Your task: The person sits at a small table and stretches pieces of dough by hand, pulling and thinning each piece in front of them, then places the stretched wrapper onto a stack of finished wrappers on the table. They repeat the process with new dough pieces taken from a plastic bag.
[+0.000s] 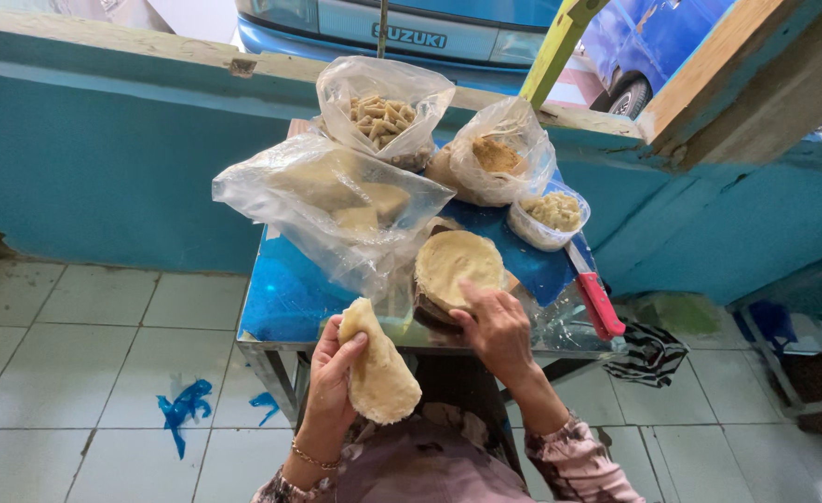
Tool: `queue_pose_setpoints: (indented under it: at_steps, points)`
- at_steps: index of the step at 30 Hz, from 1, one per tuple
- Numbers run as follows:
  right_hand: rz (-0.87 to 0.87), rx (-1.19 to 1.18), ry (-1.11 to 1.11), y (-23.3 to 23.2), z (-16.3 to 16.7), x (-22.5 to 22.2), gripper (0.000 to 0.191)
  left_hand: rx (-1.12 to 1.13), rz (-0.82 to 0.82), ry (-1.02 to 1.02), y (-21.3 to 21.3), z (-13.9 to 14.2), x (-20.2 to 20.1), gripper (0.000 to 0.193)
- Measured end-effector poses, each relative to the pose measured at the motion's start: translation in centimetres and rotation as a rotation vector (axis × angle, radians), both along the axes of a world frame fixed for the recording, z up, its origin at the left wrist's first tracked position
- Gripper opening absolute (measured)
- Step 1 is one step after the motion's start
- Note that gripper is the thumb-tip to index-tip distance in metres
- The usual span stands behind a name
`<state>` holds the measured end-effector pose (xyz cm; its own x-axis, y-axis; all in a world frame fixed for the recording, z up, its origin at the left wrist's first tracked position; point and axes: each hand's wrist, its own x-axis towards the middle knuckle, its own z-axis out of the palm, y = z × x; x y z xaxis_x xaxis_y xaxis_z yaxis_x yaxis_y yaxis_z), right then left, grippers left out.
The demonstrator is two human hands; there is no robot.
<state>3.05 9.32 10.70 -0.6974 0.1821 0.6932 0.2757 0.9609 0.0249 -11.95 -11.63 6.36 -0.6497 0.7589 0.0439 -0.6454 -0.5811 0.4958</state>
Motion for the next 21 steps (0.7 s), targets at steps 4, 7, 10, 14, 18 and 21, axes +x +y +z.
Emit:
queue_pose_setpoints:
  at_steps: [4, 7, 10, 14, 18, 21]
  points:
    - [-0.117, 0.056, 0.001, 0.1, 0.2, 1.3, 0.039, 0.002, -0.024, -0.035, 0.2, -0.2, 0.4, 0.022]
    - [-0.128, 0.046, 0.002, -0.1, 0.6, 1.8, 0.038, 0.010, -0.072, -0.058, 0.7, -0.3, 1.0, 0.022]
    - [-0.111, -0.064, 0.090, -1.2, 0.9, 1.8, 0.035, 0.020, -0.101, -0.079, 1.5, -0.3, 2.1, 0.023]
    - [0.378, -0.589, 0.169, -4.8, -0.1, 2.3, 0.032, -0.024, -0.173, -0.132, 1.9, 0.2, 3.6, 0.024]
    - [0.463, -0.930, 0.188, -6.9, -1.2, 2.3, 0.042, -0.002, -0.261, -0.153, 1.5, 0.9, 4.0, 0.034]
    - [0.460, -1.274, 0.267, -7.0, -1.2, 2.2, 0.049, 0.000, -0.282, -0.123, 1.6, 1.6, 4.1, 0.040]
